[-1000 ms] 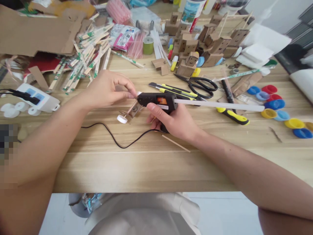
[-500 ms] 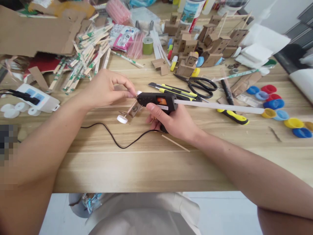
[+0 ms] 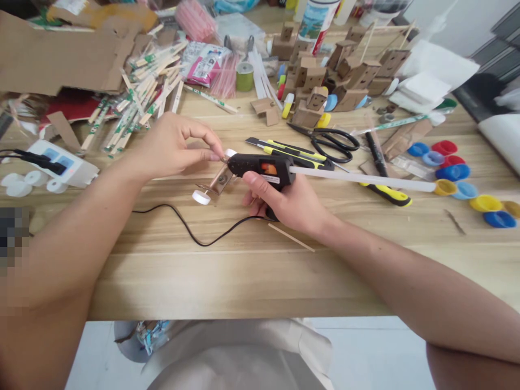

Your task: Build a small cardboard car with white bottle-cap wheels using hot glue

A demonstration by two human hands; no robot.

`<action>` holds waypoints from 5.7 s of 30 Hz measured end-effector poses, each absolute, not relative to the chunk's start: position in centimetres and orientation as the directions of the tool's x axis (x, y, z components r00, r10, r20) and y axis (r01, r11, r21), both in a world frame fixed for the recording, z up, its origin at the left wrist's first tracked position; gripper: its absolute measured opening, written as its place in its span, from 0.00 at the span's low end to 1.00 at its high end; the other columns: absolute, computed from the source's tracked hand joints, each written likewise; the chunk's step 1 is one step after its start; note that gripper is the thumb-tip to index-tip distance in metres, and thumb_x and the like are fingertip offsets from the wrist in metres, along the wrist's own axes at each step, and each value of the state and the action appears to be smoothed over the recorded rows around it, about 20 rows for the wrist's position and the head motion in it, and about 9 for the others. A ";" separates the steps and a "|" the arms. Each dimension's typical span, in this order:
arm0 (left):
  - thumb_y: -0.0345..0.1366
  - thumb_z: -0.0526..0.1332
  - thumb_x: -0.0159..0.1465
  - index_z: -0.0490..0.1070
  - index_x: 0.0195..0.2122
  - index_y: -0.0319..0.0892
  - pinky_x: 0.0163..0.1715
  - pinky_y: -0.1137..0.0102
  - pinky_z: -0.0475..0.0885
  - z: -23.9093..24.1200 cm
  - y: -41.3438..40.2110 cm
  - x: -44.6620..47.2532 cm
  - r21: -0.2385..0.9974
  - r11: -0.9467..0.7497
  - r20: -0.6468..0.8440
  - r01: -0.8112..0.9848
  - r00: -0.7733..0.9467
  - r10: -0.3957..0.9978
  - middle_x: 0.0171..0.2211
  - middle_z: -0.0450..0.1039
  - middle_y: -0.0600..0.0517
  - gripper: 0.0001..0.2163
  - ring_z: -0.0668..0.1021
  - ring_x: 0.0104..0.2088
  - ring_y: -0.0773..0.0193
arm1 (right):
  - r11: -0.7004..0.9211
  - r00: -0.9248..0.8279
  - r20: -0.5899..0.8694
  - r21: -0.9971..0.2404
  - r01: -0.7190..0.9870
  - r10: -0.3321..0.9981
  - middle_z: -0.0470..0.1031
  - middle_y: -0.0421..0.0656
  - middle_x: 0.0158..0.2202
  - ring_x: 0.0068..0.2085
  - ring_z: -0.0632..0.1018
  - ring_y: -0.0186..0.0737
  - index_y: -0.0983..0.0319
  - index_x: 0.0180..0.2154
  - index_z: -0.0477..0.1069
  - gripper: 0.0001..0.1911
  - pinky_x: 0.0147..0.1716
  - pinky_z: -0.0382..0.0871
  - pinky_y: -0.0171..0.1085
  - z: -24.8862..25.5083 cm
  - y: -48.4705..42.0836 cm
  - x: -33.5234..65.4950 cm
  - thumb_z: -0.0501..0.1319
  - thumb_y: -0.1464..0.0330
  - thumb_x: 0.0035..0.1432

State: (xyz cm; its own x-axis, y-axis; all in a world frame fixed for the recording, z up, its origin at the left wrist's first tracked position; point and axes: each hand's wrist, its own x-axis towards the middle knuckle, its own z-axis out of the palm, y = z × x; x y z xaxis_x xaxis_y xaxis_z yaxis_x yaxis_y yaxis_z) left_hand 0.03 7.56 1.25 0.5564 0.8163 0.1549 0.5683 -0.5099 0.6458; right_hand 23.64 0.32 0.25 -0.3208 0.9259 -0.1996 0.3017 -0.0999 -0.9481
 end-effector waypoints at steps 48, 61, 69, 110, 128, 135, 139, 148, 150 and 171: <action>0.37 0.70 0.61 0.84 0.35 0.44 0.55 0.60 0.77 2.0 7.7 -0.5 0.731 -0.481 0.217 0.484 0.503 0.837 0.37 0.86 0.53 0.04 0.85 0.45 0.56 | -0.122 -0.349 -0.200 -0.965 0.233 0.916 0.79 0.44 0.25 0.24 0.79 0.39 0.57 0.22 0.68 0.37 0.23 0.77 0.40 -0.2 0.0 24.0 0.67 0.30 0.45; 0.35 0.70 0.60 0.84 0.33 0.47 0.53 0.59 0.79 1.9 8.1 -0.8 0.758 -0.480 0.256 0.442 0.475 0.842 0.37 0.86 0.52 0.02 0.85 0.43 0.55 | -0.159 -0.345 -0.246 -0.952 0.261 0.906 0.78 0.44 0.22 0.22 0.77 0.36 0.59 0.23 0.75 0.37 0.22 0.75 0.36 0.9 -0.5 23.9 0.70 0.30 0.41; 0.42 0.73 0.61 0.84 0.36 0.42 0.53 0.62 0.77 1.3 8.0 -0.3 0.716 -0.458 0.213 0.527 0.460 0.862 0.35 0.85 0.51 0.09 0.84 0.45 0.56 | -0.145 -0.451 -0.231 -0.965 0.217 0.862 0.77 0.42 0.22 0.21 0.76 0.35 0.59 0.25 0.74 0.36 0.20 0.74 0.35 2.1 -1.9 22.6 0.70 0.32 0.44; 0.41 0.73 0.59 0.83 0.33 0.43 0.52 0.60 0.78 1.8 7.8 -0.1 0.737 -0.469 0.236 0.486 0.464 0.854 0.35 0.85 0.51 0.08 0.85 0.44 0.55 | -0.143 -0.480 -0.260 -0.953 0.267 0.838 0.75 0.41 0.19 0.20 0.75 0.36 0.58 0.24 0.73 0.38 0.22 0.74 0.36 1.5 -1.8 22.3 0.66 0.28 0.44; 0.35 0.72 0.60 0.84 0.33 0.46 0.53 0.60 0.78 2.6 7.6 0.0 0.766 -0.459 0.231 0.450 0.474 0.850 0.37 0.86 0.52 0.01 0.85 0.46 0.55 | -0.131 -0.467 -0.250 -0.953 0.272 0.848 0.74 0.41 0.19 0.19 0.75 0.36 0.58 0.23 0.73 0.38 0.21 0.74 0.35 1.4 -1.7 22.4 0.65 0.28 0.44; 0.36 0.71 0.61 0.83 0.33 0.45 0.54 0.60 0.78 2.7 7.5 -0.2 0.770 -0.450 0.228 0.453 0.464 0.856 0.37 0.86 0.51 0.02 0.85 0.47 0.53 | -0.129 -0.458 -0.245 -0.954 0.271 0.854 0.75 0.41 0.19 0.19 0.75 0.35 0.58 0.23 0.73 0.38 0.21 0.75 0.35 1.4 -1.8 22.5 0.65 0.28 0.45; 0.37 0.73 0.60 0.83 0.32 0.45 0.53 0.59 0.79 2.7 7.6 -0.3 0.762 -0.458 0.248 0.457 0.448 0.859 0.35 0.85 0.51 0.03 0.85 0.48 0.52 | -0.116 -0.466 -0.247 -0.950 0.291 0.850 0.75 0.41 0.19 0.20 0.76 0.36 0.57 0.23 0.73 0.39 0.21 0.75 0.36 1.4 -1.8 22.5 0.64 0.27 0.45; 0.32 0.72 0.58 0.82 0.29 0.45 0.54 0.59 0.79 3.0 7.5 -0.1 0.795 -0.444 0.264 0.413 0.423 0.867 0.32 0.84 0.55 0.02 0.86 0.44 0.56 | -0.113 -0.475 -0.256 -0.945 0.308 0.842 0.75 0.41 0.19 0.20 0.76 0.37 0.57 0.23 0.72 0.39 0.22 0.75 0.37 1.3 -1.7 22.7 0.63 0.27 0.45; 0.31 0.73 0.57 0.81 0.28 0.44 0.53 0.59 0.80 3.0 7.5 -0.1 0.804 -0.426 0.269 0.415 0.386 0.882 0.31 0.83 0.54 0.04 0.86 0.44 0.54 | -0.118 -0.478 -0.262 -0.944 0.309 0.838 0.75 0.41 0.19 0.20 0.76 0.37 0.57 0.24 0.73 0.39 0.23 0.75 0.37 1.2 -1.7 22.8 0.63 0.27 0.45; 0.29 0.68 0.63 0.85 0.32 0.47 0.51 0.64 0.77 0.4 7.7 0.4 0.643 -0.601 0.122 0.474 0.712 0.691 0.33 0.86 0.53 0.07 0.85 0.36 0.63 | -0.380 -0.498 -0.410 -0.910 0.167 0.764 0.80 0.45 0.26 0.21 0.73 0.35 0.58 0.25 0.79 0.36 0.21 0.66 0.36 2.6 0.2 27.2 0.70 0.31 0.42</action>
